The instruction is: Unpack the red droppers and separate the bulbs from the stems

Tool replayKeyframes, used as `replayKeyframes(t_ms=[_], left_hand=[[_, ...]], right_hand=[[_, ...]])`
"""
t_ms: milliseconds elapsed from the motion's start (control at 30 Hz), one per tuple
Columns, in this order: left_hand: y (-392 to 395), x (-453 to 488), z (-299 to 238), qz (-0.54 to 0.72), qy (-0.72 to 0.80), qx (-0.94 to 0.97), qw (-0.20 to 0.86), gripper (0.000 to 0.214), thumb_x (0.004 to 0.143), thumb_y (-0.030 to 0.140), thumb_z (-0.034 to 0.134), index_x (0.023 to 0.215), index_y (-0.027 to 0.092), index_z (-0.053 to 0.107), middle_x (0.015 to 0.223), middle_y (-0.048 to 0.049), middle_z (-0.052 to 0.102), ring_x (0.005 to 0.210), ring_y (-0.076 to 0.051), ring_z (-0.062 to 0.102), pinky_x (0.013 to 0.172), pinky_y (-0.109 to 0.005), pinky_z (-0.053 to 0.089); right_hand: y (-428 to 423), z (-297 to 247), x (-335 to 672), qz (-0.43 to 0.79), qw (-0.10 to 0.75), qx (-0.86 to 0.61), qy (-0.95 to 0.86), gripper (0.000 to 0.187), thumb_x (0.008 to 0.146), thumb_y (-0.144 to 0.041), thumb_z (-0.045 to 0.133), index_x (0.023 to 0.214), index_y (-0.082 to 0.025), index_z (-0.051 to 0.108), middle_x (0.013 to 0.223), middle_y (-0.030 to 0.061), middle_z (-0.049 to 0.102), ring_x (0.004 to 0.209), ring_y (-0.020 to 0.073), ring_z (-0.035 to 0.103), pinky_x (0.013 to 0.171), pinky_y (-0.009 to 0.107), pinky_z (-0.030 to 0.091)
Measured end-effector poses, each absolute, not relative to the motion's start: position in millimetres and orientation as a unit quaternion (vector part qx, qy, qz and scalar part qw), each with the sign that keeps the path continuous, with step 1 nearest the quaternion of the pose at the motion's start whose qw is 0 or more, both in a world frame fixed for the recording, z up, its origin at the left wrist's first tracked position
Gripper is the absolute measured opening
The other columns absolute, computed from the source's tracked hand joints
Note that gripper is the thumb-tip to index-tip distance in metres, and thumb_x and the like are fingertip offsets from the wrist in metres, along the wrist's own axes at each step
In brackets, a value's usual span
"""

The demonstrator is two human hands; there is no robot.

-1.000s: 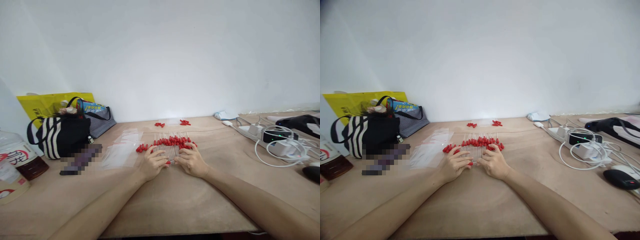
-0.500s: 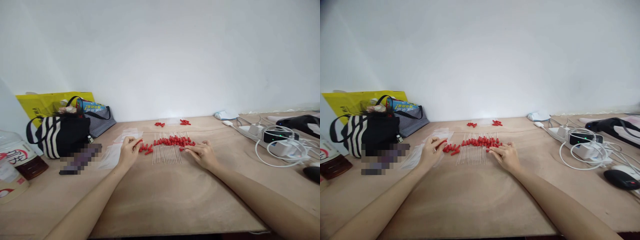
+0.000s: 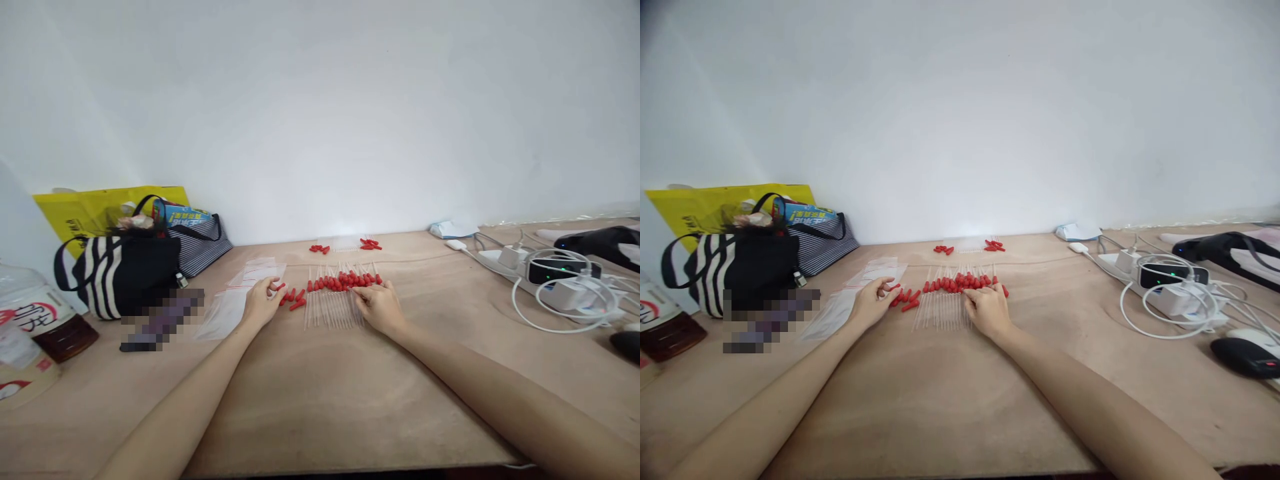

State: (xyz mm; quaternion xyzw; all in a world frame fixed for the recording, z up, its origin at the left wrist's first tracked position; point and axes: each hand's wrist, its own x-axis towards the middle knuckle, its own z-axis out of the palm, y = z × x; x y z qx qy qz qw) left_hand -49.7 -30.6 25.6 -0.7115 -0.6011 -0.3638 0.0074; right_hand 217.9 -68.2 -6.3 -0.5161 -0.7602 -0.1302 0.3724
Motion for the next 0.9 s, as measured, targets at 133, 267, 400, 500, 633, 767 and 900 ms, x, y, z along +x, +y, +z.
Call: replayKeyframes(t_ms=[133,267,400,500,633,767,900], left_hand=[[-31.0,-50.0,22.6,-0.363,-0.583,-0.726,0.033,0.032,0.068,0.043,0.054,0.086,0.018,0.062,0.076,-0.0046,0.061,0.076,-0.020,0.055,0.068,-0.032,0.044],[-29.8,-54.5,21.1,-0.367,-0.597,-0.713,0.017,0.032,0.073,0.044,0.048,0.084,0.018,0.064,0.085,-0.0068,0.061,0.084,-0.022,0.053,0.075,-0.034,0.042],[-31.6,-55.4,22.5,-0.370,-0.607,-0.702,0.021,0.030,0.075,0.041,0.047,0.085,0.018,0.065,0.086,-0.0075,0.059,0.089,-0.023,0.051,0.081,-0.037,0.039],[-34.0,-48.9,24.8,-0.357,-0.596,-0.718,0.039,0.027,0.073,0.042,0.050,0.083,0.022,0.066,0.090,-0.0068,0.058,0.091,-0.024,0.050,0.082,-0.040,0.038],[-30.6,-26.9,31.7,-0.284,-0.613,-0.735,0.055,0.028,0.068,0.046,0.053,0.079,0.025,0.066,0.101,-0.0081,0.055,0.100,-0.029,0.045,0.081,-0.045,0.036],[-14.5,1.6,42.7,-0.140,-0.692,-0.708,0.031,0.036,0.072,0.051,0.044,0.080,0.024,0.066,0.116,-0.0087,0.049,0.110,-0.031,0.037,0.087,-0.046,0.030],[8.8,19.0,46.7,-0.083,-0.733,-0.675,0.009,0.040,0.068,0.048,0.047,0.083,0.017,0.066,0.113,-0.0154,0.051,0.108,-0.035,0.038,0.086,-0.047,0.029]], right_hand=[[-68.3,-5.6,211.1,-0.140,0.342,-0.501,-0.783,0.022,0.078,-0.016,0.044,0.073,-0.021,0.065,0.061,-0.0002,0.065,0.060,0.0120,0.054,0.069,0.029,0.023],[-72.7,-1.9,209.6,-0.148,0.319,-0.495,-0.794,0.021,0.081,-0.025,0.046,0.072,-0.020,0.064,0.062,0.0006,0.063,0.063,0.0134,0.052,0.070,0.031,0.023],[-77.4,2.0,210.8,-0.141,0.301,-0.475,-0.815,0.036,0.080,-0.049,0.044,0.073,-0.021,0.064,0.065,0.0019,0.061,0.068,0.0152,0.050,0.069,0.032,0.023],[-78.5,3.0,211.9,-0.127,0.289,-0.465,-0.827,0.050,0.072,-0.065,0.041,0.076,-0.021,0.064,0.066,0.0030,0.060,0.069,0.0164,0.050,0.069,0.033,0.024],[-78.3,3.8,213.4,-0.107,0.281,-0.465,-0.832,0.067,0.060,-0.076,0.039,0.088,-0.021,0.064,0.074,0.0048,0.060,0.072,0.0177,0.049,0.071,0.033,0.025],[-79.8,6.0,216.7,-0.095,0.268,-0.469,-0.836,0.074,0.057,-0.078,0.040,0.098,-0.020,0.061,0.078,0.0052,0.060,0.075,0.0182,0.049,0.070,0.032,0.025],[-82.2,7.9,226.0,-0.089,0.286,-0.484,-0.822,0.066,0.064,-0.072,0.042,0.099,-0.020,0.061,0.076,0.0046,0.059,0.075,0.0176,0.049,0.068,0.031,0.024]])
